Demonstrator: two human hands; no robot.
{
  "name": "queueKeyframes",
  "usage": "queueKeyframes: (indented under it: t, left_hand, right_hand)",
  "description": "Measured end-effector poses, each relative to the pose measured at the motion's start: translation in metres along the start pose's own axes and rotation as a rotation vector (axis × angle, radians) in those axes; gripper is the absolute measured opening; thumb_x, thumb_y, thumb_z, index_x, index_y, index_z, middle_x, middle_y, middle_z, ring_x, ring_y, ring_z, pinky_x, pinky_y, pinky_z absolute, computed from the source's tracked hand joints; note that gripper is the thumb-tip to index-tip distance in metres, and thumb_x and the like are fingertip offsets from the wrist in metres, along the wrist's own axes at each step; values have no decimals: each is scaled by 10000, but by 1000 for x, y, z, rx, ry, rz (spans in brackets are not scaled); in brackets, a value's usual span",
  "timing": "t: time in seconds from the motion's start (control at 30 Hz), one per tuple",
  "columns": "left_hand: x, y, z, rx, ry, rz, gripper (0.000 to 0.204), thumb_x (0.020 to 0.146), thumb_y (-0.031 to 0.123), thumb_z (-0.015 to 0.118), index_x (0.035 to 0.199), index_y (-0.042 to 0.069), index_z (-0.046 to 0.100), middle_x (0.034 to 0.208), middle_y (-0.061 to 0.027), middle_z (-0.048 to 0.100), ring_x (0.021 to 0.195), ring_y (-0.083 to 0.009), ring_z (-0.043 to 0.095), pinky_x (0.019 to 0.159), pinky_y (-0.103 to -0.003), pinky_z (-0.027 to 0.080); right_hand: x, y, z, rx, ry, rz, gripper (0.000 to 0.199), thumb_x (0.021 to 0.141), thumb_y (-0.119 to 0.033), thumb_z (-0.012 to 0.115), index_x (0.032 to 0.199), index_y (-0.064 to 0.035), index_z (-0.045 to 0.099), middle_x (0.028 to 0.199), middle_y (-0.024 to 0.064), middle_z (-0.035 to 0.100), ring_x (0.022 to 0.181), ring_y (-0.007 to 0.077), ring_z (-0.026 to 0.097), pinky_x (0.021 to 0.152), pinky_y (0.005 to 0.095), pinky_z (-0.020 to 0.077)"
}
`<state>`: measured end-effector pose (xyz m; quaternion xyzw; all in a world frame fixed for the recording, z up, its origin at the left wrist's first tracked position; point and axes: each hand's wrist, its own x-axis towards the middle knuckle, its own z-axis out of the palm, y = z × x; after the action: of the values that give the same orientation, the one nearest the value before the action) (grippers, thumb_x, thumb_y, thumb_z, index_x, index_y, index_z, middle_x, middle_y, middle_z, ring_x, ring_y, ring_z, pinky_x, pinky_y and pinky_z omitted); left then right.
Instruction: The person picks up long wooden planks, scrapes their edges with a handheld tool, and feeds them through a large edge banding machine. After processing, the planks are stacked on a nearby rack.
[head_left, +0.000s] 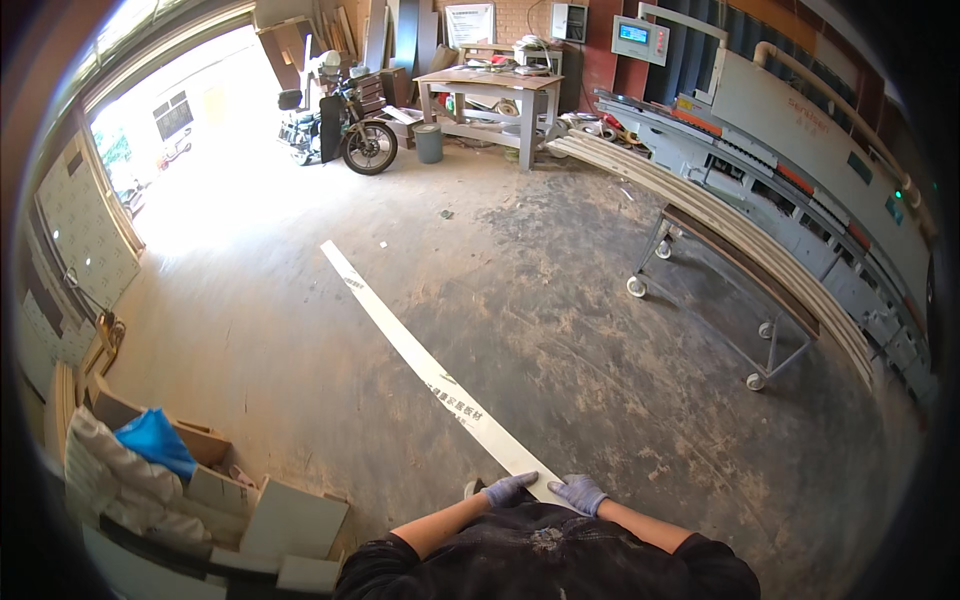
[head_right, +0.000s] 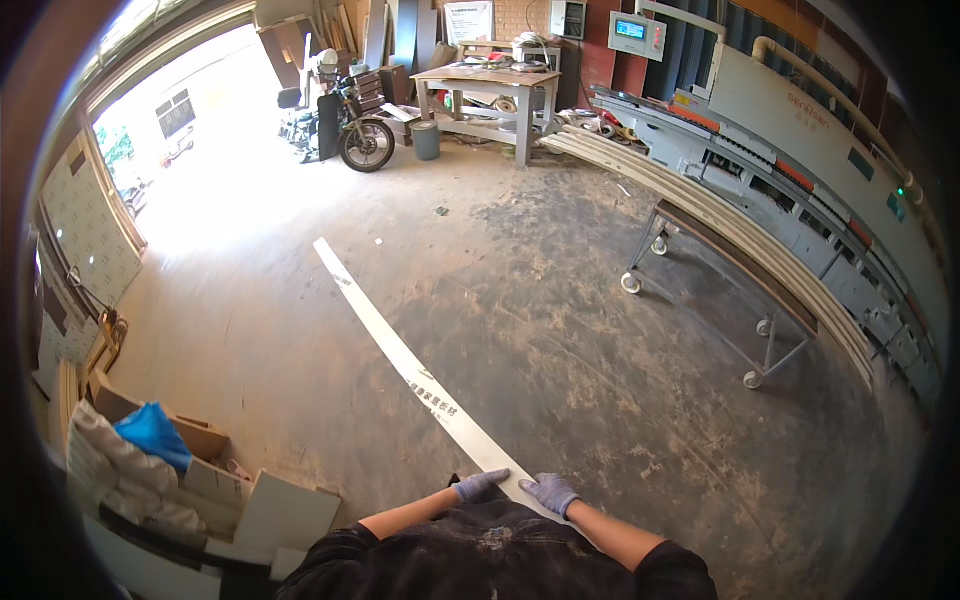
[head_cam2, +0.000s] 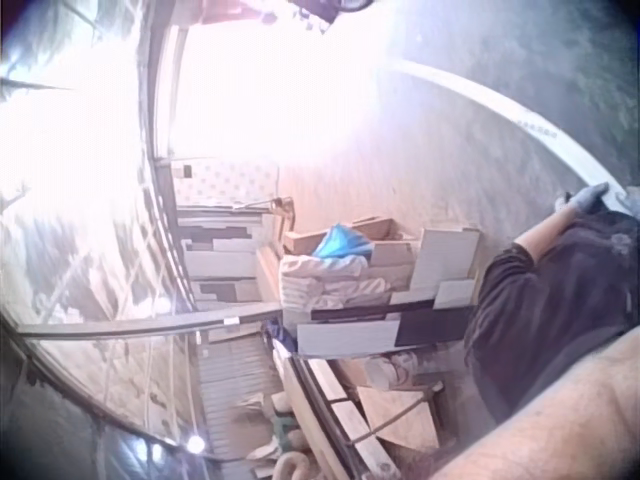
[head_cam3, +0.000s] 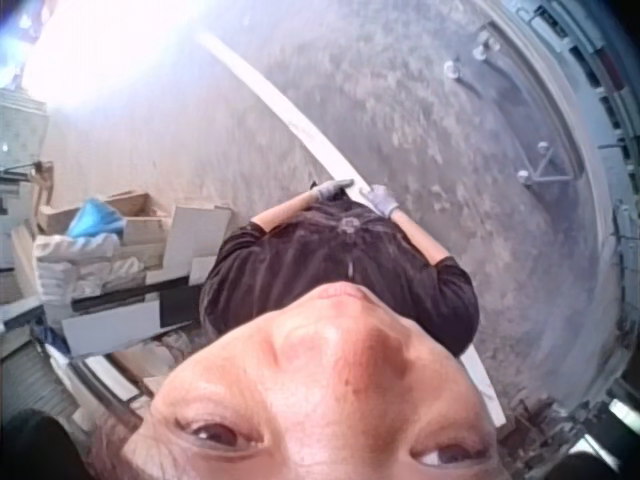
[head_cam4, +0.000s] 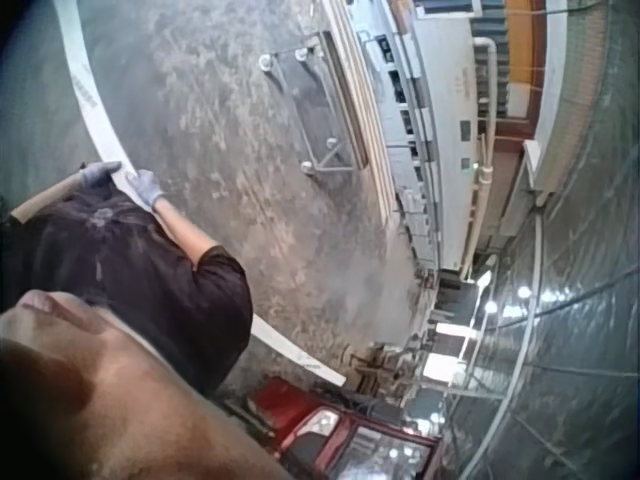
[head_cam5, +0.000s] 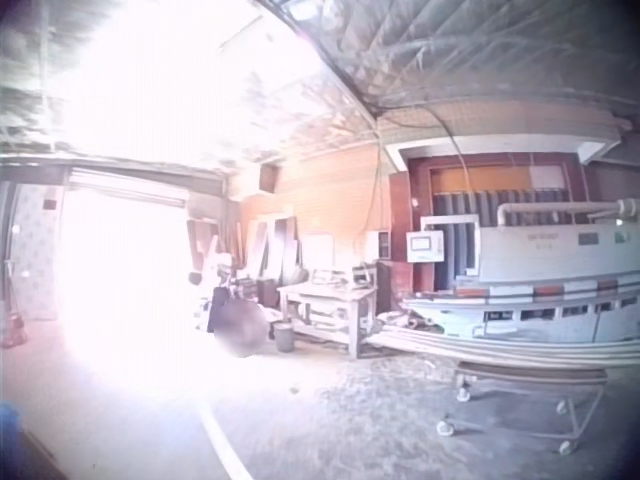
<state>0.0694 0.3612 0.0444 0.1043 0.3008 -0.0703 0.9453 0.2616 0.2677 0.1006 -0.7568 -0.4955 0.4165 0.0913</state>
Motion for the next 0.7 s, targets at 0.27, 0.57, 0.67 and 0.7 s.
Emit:
queueKeyframes:
  t: [0.27,0.57,0.67,0.7]
  left_hand:
    - [9,200,9,426,190,355,529,934,407,660,1250,-13,595,1174,-134,671,1037,-250,651,942,-391,523]
    - [139,481,23,449,240,468,504,931,437,655,1144,-20,646,1001,-93,706,872,-210,683,812,-352,557]
    - [158,545,37,554,249,616,540,938,445,645,1203,-25,620,1104,-111,678,962,-208,662,808,-346,555]
    - [168,560,40,406,285,565,558,937,442,647,1230,-31,604,1150,-112,660,998,-204,646,830,-357,546]
  right_hand:
    - [144,-67,-95,64,89,25,549,887,-553,590,1023,-31,696,959,237,692,910,388,669,811,451,507]
    - [374,-86,-296,124,213,-139,487,884,-496,627,1047,-42,689,917,230,691,862,395,673,785,449,519]
    - [434,-83,-358,66,14,-204,507,905,-504,610,1108,-44,678,995,215,686,936,318,672,822,405,509]
    - [450,-80,-374,133,-37,-303,602,903,-572,572,1172,-41,661,1027,211,687,987,325,661,867,399,500]
